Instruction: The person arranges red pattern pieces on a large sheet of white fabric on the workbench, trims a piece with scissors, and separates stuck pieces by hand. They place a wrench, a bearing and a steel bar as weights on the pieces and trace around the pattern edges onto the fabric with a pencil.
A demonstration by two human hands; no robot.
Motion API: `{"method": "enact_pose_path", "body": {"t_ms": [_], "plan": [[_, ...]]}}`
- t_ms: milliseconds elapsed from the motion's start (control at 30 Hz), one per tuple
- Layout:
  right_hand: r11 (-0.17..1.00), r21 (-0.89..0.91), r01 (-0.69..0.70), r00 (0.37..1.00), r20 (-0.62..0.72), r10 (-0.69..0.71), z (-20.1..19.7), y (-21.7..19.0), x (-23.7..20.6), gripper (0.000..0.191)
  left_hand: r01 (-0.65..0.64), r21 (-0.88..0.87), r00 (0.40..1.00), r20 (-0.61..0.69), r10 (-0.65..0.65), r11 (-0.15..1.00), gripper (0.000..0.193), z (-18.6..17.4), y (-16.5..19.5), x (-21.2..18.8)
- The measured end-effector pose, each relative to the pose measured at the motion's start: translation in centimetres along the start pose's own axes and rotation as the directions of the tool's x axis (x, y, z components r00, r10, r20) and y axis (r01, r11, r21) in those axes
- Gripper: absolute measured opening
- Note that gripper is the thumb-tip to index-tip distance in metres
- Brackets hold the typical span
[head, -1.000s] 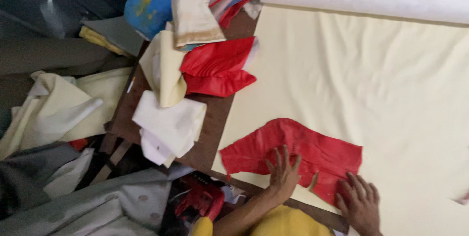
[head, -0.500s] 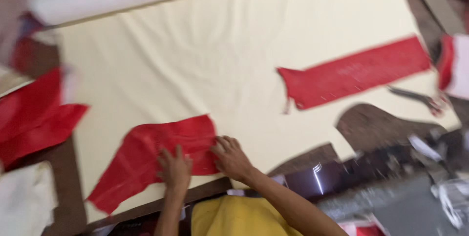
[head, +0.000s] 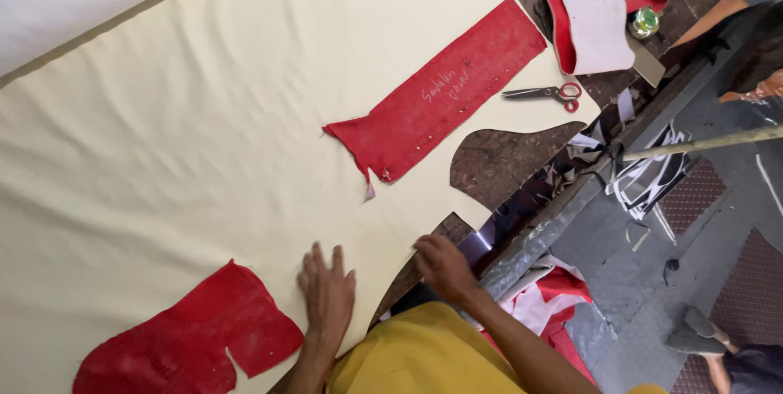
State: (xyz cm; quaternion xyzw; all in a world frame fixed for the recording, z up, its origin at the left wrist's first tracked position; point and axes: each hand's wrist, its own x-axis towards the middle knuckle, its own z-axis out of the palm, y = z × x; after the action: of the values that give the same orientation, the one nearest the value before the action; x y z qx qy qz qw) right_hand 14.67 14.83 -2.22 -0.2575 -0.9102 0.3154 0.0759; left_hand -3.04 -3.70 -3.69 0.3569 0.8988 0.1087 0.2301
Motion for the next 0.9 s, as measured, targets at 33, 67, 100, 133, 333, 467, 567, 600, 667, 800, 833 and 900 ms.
{"method": "enact_pose_path", "body": {"t_ms": [33, 67, 100, 133, 333, 467, 567, 600, 667, 800, 833, 900], "plan": [[0.999, 0.002, -0.036, 0.997, -0.062, 0.036, -0.9, 0.6, -0.1, 0.022, -0.018, -0.010, 1.000, -0.016, 0.018, 1.000, 0.060, -0.5, 0.9, 0.5], [0.998, 0.003, -0.067, 0.989, -0.131, 0.067, -1.8, 1.5, 0.3, 0.022, -0.041, -0.022, 0.998, -0.041, 0.041, 0.999, 0.058, -1.0, 2.2, 1.1], [0.991, 0.040, -0.129, 0.977, -0.166, 0.134, -2.6, 2.4, 0.8, 0.022, -0.063, -0.035, 0.996, -0.066, 0.061, 0.997, 0.056, -1.4, 3.3, 2.0], [0.978, 0.082, -0.192, 0.960, -0.190, 0.204, -3.3, 3.2, 1.1, 0.021, -0.061, -0.059, 0.996, -0.069, 0.057, 0.996, 0.054, -1.7, 4.2, 3.1], [0.953, 0.075, -0.293, 0.900, -0.316, 0.301, -8.3, 13.0, 5.7, 0.018, 0.177, -0.225, 0.984, 0.020, -0.177, 0.958, 0.040, -0.6, 8.1, 9.8], [0.978, 0.051, -0.201, 0.852, -0.483, 0.200, -14.9, 24.6, 12.6, 0.015, 0.495, -0.271, 0.867, 0.096, -0.488, 0.826, 0.048, 1.7, 11.2, 15.2], [0.978, -0.078, -0.194, 0.905, -0.400, 0.148, -20.4, 32.6, 18.4, 0.020, 0.605, -0.425, 0.724, -0.060, -0.687, 0.674, 0.038, 3.8, 13.4, 17.2], [0.989, -0.051, -0.141, 0.923, -0.368, 0.112, -22.0, 34.7, 19.8, 0.022, 0.640, -0.443, 0.665, -0.090, -0.742, 0.627, 0.032, 4.5, 13.9, 17.9], [1.000, -0.024, 0.019, 0.954, -0.298, -0.026, -24.7, 37.7, 23.1, 0.021, 0.660, -0.573, 0.578, -0.024, -0.816, 0.485, 0.025, 5.2, 14.4, 18.8], [0.965, -0.235, 0.119, 0.967, -0.193, -0.166, -26.7, 40.4, 28.5, 0.030, 0.601, -0.554, 0.524, -0.272, -0.807, 0.576, 0.009, 5.6, 15.5, 19.3], [0.950, -0.263, 0.170, 0.958, -0.182, -0.222, -26.6, 40.6, 29.5, 0.029, 0.626, -0.536, 0.484, -0.303, -0.821, 0.567, 0.008, 5.2, 15.5, 19.0], [0.912, -0.364, 0.191, 0.954, -0.151, -0.260, -25.9, 40.0, 31.1, 0.032, 0.673, -0.558, 0.411, -0.264, -0.873, 0.486, 0.009, 4.1, 15.4, 17.9]]}}
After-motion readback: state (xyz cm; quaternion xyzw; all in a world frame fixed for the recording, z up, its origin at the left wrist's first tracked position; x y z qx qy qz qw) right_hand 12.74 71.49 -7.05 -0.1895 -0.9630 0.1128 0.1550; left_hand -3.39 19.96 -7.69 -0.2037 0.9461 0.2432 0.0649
